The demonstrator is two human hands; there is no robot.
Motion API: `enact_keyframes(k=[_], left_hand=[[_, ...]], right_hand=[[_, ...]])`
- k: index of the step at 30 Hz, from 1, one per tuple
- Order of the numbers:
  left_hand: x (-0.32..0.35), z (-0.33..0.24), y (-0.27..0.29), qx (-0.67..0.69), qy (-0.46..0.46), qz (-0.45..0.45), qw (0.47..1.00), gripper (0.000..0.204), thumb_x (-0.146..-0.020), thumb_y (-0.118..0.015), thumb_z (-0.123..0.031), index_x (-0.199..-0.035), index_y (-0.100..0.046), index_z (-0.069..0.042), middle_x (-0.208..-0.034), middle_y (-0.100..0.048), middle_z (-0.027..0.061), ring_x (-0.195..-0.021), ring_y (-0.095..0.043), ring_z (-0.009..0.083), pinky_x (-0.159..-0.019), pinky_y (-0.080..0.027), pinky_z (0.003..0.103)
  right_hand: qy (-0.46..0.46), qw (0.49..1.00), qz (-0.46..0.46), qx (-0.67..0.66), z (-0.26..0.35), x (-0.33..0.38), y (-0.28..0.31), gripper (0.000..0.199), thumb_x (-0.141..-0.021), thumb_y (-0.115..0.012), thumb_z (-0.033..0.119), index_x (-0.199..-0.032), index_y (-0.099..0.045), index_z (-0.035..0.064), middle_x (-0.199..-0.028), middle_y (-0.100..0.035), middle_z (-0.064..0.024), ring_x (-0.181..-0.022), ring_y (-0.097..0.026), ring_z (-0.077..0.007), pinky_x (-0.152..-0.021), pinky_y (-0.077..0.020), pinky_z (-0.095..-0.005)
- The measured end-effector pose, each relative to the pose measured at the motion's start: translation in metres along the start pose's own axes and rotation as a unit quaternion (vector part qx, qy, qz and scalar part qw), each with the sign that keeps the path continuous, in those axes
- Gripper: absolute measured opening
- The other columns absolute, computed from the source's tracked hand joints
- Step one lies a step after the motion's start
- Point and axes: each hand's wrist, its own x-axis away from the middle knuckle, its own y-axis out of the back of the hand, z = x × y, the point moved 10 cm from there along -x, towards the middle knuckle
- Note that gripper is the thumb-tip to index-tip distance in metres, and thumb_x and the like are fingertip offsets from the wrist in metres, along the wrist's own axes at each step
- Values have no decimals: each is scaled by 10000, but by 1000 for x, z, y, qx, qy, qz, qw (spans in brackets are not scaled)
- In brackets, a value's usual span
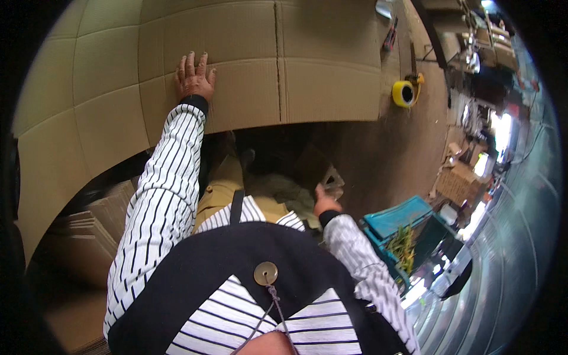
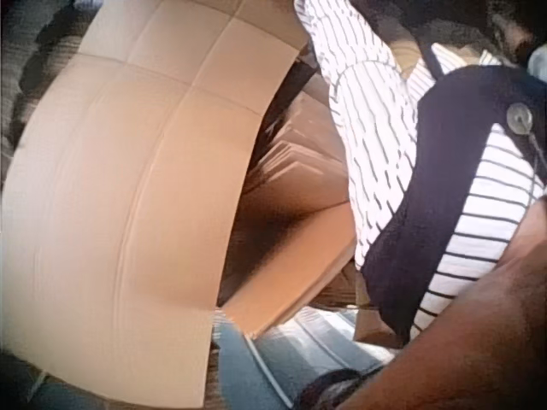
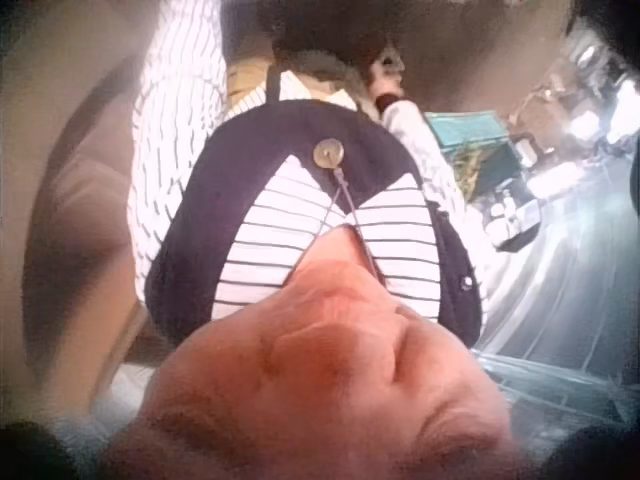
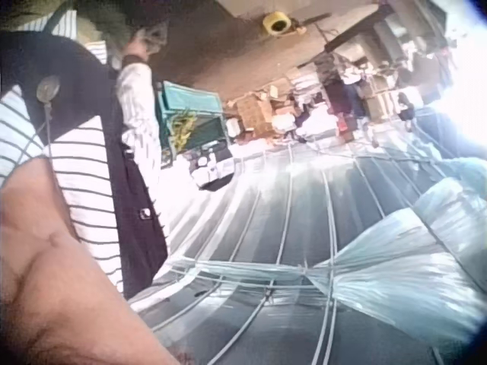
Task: The person cuts a large cardboard sheet with a utility knife, wraps a cylindrical object in plastic, and secures it with tape. The person then folds and tapes the cardboard to form a box-like structure.
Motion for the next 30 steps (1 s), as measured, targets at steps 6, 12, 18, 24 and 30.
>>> enact_keyframes(k=[6,12,18,24,30], left_hand=[[143,-75,-55,584,121,227,770,181,-805,-601,-111,-983,-600,-76,-986,-601,89,-871,-587,241,-735,-464,340],[215,-116,-127,823,386,207,361,189,-888,-610,-204,-1005,-540,-74,-942,-590,71,-900,-589,211,-768,-477,328],[210,-113,-137,758,298,210,541,300,-873,-624,-344,-998,-549,-81,-949,-592,69,-925,-566,219,-854,-442,369],[209,-116,-130,733,247,199,602,347,-869,-613,-394,-1021,-542,-91,-982,-596,66,-946,-566,218,-881,-427,379],[207,-112,-136,735,237,137,620,394,-868,-599,-429,-1062,-522,-95,-1000,-592,66,-971,-564,220,-880,-415,379]], right_hand=[[78,936,-201,-277,69,-47,210,579,-877,-545,249,-1400,-298,249,-923,-642,-211,-806,-632,-376,-722,-503,-459],[221,923,-180,-256,142,-79,247,534,-923,-458,239,-1417,-257,219,-1078,-623,-171,-948,-611,-361,-835,-466,-415],[233,917,-133,-295,171,-63,230,582,-912,-507,157,-1427,-251,248,-1013,-621,-124,-595,-601,-208,-561,-529,-330],[195,946,-141,-218,176,-48,232,551,-903,-478,202,-1416,-280,245,-979,-646,-183,-751,-640,-326,-693,-512,-400],[194,954,-130,-189,181,-46,233,545,-887,-480,203,-1404,-309,218,-1008,-632,-210,-924,-598,-392,-802,-469,-446]])
